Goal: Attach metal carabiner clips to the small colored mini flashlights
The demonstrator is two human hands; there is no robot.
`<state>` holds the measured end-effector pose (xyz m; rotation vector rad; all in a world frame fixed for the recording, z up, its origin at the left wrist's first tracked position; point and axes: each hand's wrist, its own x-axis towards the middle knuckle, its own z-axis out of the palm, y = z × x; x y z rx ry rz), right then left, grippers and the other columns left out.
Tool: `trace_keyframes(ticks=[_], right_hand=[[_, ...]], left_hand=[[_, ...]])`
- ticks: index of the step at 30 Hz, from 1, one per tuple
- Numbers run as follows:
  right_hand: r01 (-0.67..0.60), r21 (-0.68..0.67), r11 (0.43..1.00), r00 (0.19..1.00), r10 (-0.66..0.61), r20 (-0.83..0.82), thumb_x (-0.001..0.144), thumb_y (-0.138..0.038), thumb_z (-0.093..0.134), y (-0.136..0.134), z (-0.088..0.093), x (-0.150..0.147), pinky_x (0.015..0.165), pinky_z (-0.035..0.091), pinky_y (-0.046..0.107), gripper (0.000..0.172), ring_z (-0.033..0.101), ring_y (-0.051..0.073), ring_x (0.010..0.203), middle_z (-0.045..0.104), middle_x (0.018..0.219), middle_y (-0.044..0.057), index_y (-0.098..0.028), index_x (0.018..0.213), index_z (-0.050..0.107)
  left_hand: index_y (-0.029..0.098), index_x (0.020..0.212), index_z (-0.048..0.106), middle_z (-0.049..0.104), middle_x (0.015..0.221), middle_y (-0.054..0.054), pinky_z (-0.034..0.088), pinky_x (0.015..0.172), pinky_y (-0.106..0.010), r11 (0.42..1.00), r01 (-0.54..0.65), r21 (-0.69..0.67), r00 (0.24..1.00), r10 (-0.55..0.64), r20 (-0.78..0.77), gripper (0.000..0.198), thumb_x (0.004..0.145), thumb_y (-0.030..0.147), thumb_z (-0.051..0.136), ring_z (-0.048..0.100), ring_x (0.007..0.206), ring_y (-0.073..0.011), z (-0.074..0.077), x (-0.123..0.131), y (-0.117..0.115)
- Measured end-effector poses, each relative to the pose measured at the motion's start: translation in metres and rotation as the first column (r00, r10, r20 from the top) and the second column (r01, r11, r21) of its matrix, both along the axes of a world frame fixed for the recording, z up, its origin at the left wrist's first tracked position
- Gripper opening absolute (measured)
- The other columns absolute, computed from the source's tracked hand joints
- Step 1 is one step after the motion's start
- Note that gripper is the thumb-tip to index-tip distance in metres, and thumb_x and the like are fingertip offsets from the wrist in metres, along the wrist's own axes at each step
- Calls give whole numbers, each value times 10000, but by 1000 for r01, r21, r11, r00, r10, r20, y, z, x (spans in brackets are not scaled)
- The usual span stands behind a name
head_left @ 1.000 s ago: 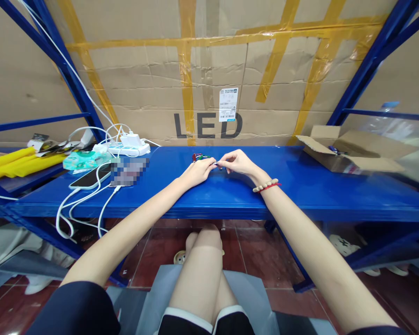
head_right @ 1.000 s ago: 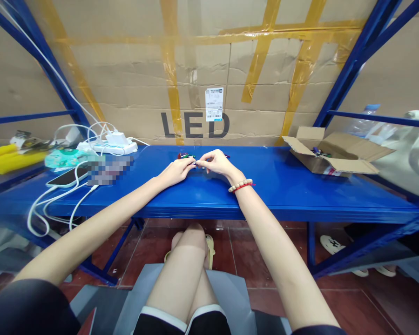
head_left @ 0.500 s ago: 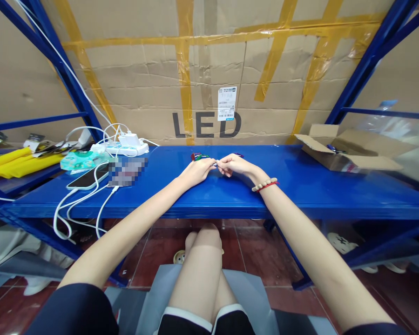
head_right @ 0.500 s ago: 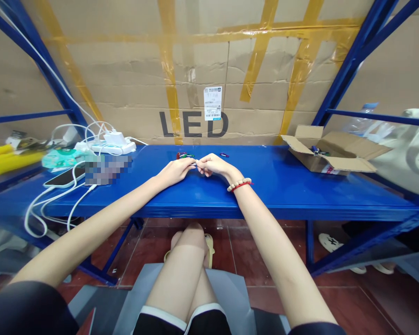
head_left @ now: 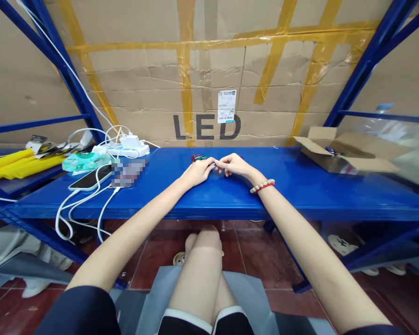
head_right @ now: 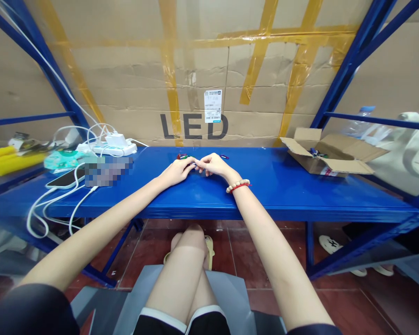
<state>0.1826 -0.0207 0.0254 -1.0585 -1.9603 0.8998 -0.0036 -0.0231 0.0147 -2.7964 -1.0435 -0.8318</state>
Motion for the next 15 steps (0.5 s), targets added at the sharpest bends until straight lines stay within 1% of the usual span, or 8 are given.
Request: trace_keyframes(ticks=[3,5,10,15], right_hand=[[83,174,981,996,-79,-29,624,-570,713,2,-1,3,412,373,194,464,486,69,425,633,601,43,-111,676,670],[116,230,966,993,-108,-46,608,-539,734,4,-2,4,426,389,201,454,504,79,443,647,629,50,-107,742,693],[148,275,950,988,-132,-76,581,-499,758,6,-2,5,452,407,220,513,515,86,442,658,665,49,-96,895,709],[143,277,950,986,-114,-118,586,-514,744,5,1,4,436,399,224,487,508,83,439,688,737,75,-109,855,726]], left_hand=[[192,1062,547,681,1000,-72,488,807,-299,999,-44,-1,998,44,36,225,944,241,362,647,927,-204,0,1,-1],[195,1065,544,680,1002,-74,489,802,-299,998,-62,-10,996,63,60,226,945,245,359,650,923,-205,0,2,-1],[192,1042,542,677,1000,-79,485,830,-304,998,-65,-25,992,67,107,216,945,243,356,655,924,-201,0,3,-2],[205,1063,535,680,982,-69,489,825,-309,995,-86,-56,988,93,126,212,939,242,366,657,923,-202,3,3,-5]])
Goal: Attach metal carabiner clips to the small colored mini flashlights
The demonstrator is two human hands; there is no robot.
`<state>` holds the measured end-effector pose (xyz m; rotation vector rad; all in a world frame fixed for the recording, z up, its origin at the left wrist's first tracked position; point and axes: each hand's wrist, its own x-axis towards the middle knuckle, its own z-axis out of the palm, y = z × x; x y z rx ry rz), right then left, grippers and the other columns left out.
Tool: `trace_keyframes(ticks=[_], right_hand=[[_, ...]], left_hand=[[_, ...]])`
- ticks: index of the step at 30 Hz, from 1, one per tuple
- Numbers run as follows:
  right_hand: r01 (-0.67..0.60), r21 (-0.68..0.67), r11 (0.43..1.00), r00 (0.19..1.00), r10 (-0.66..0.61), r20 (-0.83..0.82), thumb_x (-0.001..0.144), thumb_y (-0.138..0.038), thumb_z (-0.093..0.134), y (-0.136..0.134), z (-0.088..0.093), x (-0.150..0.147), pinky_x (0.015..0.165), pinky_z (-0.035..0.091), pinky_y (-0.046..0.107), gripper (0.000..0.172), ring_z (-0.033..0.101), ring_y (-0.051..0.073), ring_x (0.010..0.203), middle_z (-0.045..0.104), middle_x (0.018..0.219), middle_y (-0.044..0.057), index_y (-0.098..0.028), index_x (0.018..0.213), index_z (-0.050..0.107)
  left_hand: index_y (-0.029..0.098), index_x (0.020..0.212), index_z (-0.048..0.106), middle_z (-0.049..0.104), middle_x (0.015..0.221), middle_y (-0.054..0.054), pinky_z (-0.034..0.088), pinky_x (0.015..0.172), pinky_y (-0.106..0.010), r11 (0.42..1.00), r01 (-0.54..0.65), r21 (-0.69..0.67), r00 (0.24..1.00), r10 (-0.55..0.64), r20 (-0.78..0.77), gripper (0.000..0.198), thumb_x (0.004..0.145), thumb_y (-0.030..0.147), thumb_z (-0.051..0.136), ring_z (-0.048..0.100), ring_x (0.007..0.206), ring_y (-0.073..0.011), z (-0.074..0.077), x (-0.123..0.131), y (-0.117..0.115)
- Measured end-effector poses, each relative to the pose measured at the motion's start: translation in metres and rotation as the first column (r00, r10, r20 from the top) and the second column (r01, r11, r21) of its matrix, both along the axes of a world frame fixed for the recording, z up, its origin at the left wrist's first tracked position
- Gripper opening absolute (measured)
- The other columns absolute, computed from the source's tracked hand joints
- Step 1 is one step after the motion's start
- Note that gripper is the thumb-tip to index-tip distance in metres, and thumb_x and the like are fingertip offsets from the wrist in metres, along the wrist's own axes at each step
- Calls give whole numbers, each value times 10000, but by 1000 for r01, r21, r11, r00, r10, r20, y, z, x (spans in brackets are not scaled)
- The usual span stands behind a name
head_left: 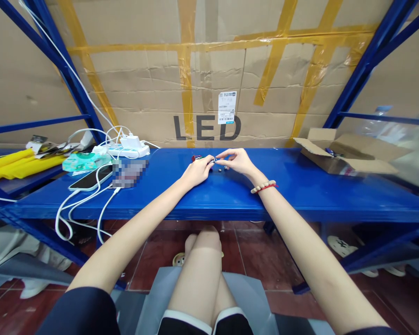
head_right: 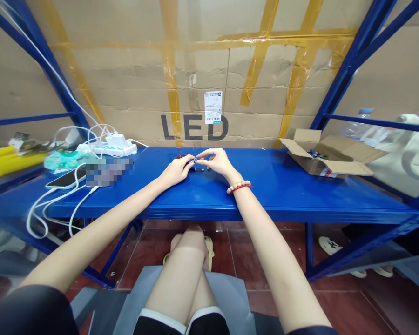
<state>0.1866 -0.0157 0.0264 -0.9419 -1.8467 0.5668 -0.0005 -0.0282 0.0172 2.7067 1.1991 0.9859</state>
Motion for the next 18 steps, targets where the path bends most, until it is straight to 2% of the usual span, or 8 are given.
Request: trace_keyframes(ticks=[10,18], right_hand=[[-3,28,1000,1000,2,9,563,-542,755,1,-2,-1,430,399,228,458,517,80,428,689,777,86,-131,762,734],[11,40,999,1000,-12,14,573,-540,750,3,-3,0,437,391,235,456,516,82,430,691,785,90,-127,766,737]], left_hand=[[233,1056,549,678,1030,-53,492,725,-282,999,-48,-1,997,48,-52,231,946,281,351,642,950,-211,1,-1,-4],[227,1065,553,681,1036,-47,485,735,-278,999,-30,19,999,31,-39,242,949,284,348,640,958,-208,3,-1,-6]])
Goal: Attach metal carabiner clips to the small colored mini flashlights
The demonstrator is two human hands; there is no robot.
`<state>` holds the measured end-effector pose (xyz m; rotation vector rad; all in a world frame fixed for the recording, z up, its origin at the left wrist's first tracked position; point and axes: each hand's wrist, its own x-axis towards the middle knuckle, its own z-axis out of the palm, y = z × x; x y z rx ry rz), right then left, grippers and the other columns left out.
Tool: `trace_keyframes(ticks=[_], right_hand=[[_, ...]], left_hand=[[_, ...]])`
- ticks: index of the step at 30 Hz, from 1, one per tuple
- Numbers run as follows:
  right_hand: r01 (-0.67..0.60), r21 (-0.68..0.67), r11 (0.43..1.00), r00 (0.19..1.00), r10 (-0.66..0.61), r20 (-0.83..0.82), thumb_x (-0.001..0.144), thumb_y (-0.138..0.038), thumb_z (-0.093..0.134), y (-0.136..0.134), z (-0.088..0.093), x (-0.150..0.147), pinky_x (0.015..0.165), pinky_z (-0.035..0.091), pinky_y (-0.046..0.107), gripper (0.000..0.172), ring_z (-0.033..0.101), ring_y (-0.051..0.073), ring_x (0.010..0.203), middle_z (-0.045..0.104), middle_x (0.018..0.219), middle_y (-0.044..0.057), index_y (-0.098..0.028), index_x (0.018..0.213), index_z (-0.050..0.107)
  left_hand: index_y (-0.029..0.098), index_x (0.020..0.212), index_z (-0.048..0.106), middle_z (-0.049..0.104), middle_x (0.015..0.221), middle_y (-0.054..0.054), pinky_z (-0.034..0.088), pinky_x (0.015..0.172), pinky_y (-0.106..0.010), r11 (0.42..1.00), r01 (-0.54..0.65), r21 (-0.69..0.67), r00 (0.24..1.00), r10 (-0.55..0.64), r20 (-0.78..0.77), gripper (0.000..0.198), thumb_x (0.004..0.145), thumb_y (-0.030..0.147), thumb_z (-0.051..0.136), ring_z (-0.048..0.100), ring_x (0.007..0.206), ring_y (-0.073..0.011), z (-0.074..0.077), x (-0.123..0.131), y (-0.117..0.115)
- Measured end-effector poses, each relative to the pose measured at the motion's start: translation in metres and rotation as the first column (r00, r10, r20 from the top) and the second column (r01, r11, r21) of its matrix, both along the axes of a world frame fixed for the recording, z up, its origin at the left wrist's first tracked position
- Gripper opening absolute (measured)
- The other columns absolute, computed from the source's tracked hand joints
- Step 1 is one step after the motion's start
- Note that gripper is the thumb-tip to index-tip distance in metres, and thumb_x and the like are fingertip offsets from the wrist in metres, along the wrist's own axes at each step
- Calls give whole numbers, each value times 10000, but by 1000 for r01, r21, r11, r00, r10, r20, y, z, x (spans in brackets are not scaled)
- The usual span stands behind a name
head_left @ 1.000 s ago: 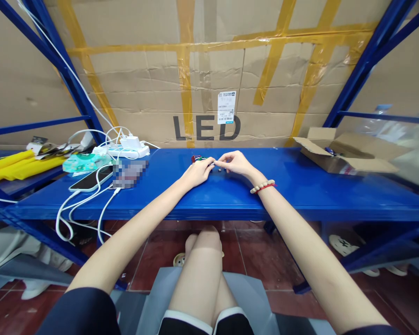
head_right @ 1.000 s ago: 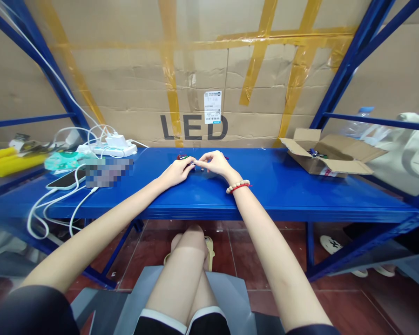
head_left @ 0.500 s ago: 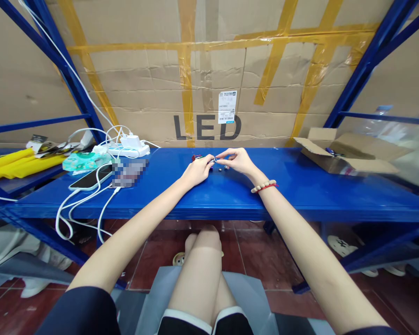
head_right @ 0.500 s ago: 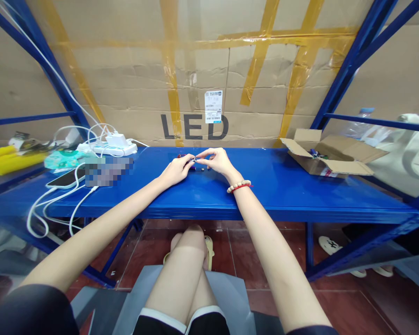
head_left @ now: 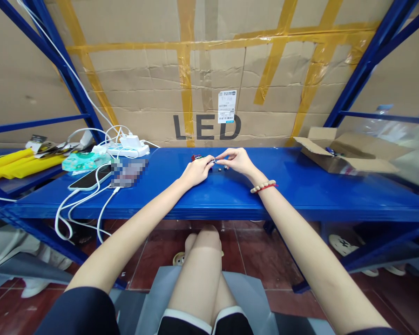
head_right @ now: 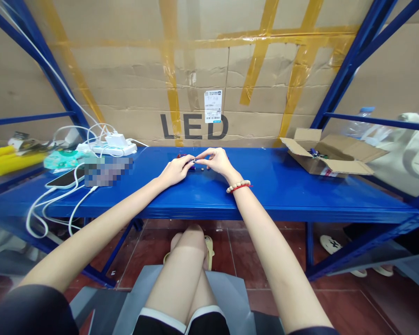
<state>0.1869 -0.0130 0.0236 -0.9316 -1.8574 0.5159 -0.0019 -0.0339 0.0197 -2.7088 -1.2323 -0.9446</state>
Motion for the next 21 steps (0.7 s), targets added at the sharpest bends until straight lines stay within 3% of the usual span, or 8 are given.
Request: trace_keyframes(ticks=[16,21], right_hand=[[14,63,998,999,-15,28,601,-567,726,-1,0,-1,464,400,255,451,512,85,430,666,755,74,-138,739,733],[-6,69,998,1000,5,14,599,-567,726,1,-1,-1,465,411,257,434,509,86,435,663,745,66,-149,714,729]], left_hand=[[230,1047,537,684,1015,-37,475,717,-270,998,-61,-9,998,60,-25,203,947,271,365,646,947,-213,1,0,-2],[225,1045,513,682,1018,-38,473,713,-275,999,-29,-31,1000,29,-8,175,945,265,375,651,931,-213,0,-1,-1]])
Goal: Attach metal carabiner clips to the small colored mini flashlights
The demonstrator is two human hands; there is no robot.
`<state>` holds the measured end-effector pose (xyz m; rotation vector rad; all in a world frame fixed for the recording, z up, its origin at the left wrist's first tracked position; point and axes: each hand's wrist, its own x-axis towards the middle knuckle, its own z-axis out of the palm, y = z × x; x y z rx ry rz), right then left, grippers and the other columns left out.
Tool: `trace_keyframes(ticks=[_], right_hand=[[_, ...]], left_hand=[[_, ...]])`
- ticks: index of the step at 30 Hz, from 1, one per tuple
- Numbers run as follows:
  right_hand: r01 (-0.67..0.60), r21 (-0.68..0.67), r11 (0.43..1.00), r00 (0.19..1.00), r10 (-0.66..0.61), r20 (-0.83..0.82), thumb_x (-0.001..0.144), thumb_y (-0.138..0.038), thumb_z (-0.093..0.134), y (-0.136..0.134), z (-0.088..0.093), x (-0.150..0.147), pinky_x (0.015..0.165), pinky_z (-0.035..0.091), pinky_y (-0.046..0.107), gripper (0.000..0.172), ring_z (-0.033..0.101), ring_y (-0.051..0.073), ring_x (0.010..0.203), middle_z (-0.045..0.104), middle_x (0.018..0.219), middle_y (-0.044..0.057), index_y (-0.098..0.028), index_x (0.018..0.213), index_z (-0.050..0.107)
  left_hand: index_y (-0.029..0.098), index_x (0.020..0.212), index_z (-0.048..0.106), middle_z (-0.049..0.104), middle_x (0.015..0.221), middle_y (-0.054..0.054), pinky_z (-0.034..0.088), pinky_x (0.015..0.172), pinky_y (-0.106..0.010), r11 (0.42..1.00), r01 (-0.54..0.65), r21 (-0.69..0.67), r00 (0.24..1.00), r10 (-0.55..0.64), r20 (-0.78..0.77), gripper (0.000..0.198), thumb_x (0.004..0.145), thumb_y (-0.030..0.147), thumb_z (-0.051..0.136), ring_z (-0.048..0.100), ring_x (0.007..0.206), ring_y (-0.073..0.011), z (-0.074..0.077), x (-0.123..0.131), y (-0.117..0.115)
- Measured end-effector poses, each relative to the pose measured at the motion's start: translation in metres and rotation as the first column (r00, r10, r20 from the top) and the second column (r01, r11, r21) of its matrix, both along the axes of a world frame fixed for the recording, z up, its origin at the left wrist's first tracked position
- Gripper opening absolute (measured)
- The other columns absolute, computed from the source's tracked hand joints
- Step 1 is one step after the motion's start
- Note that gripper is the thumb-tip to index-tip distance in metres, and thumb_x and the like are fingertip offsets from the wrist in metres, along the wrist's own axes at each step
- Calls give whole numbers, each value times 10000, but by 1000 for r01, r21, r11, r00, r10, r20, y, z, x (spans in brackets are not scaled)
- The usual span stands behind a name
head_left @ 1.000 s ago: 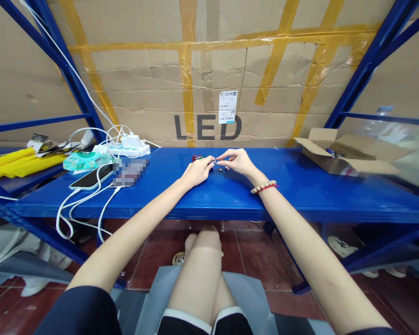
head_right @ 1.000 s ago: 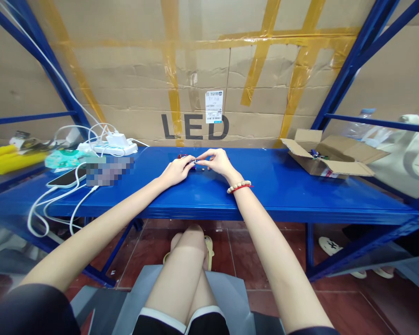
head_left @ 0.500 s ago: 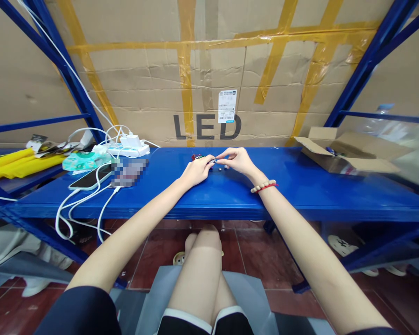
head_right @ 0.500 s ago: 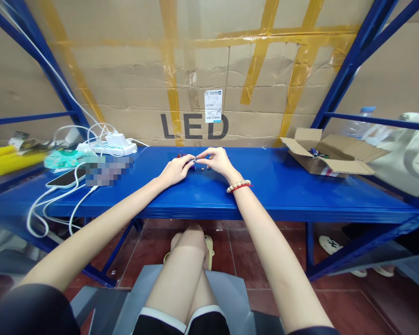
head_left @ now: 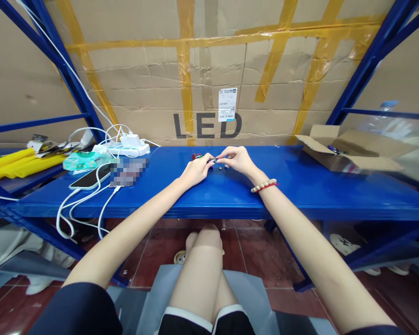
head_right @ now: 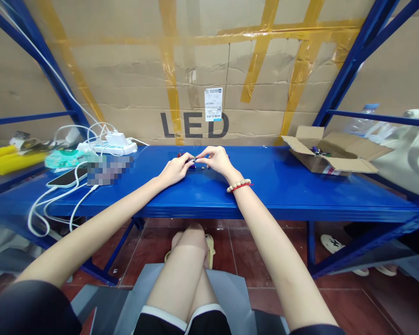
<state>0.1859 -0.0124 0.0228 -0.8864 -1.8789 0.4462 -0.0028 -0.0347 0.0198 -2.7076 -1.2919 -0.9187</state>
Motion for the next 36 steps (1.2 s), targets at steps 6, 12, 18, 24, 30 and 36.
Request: trace_keyframes(ticks=[6,12,18,24,30,36], right_hand=[[-35,-1,999,999,35,-15,595,-537,736,-1,2,-1,461,422,267,406,517,95,433,663,724,73,-140,676,723],[-37,-79,996,999,36,-13,576,-496,751,-6,5,-1,441,405,238,387,501,85,421,677,672,71,-121,665,716],[-64,-168,984,996,73,45,578,-437,759,-9,7,3,446,410,225,348,493,83,433,671,610,58,-111,696,730],[-50,-201,978,997,62,50,581,-438,754,-7,7,4,456,416,223,352,495,81,445,684,642,65,-113,712,737],[14,-217,976,995,8,100,627,-505,717,-6,4,3,443,357,214,409,456,77,439,604,512,37,-98,667,717],[3,-245,970,995,21,93,619,-539,710,-9,4,2,450,320,217,449,420,69,442,550,469,14,-92,659,704]], left_hand=[[211,1008,483,683,990,-51,472,699,-273,998,56,0,998,-56,20,119,941,245,391,659,903,-214,-1,0,1],[200,969,471,682,1003,-64,478,678,-261,998,61,34,998,-61,0,75,934,231,413,664,923,-218,-2,0,2],[196,914,480,681,1046,-60,488,699,-247,988,96,124,995,-92,-44,18,911,200,463,652,980,-203,-3,-1,1],[193,880,492,690,1034,-54,493,730,-255,985,97,142,995,-96,-17,20,899,187,488,651,980,-195,-5,-2,3],[189,873,507,690,1009,-62,493,745,-266,983,98,158,995,-99,3,16,888,194,507,649,951,-195,-6,-1,5],[190,969,548,685,987,-50,494,773,-282,978,122,171,991,-129,34,94,889,191,498,642,920,-189,-6,-2,8]])
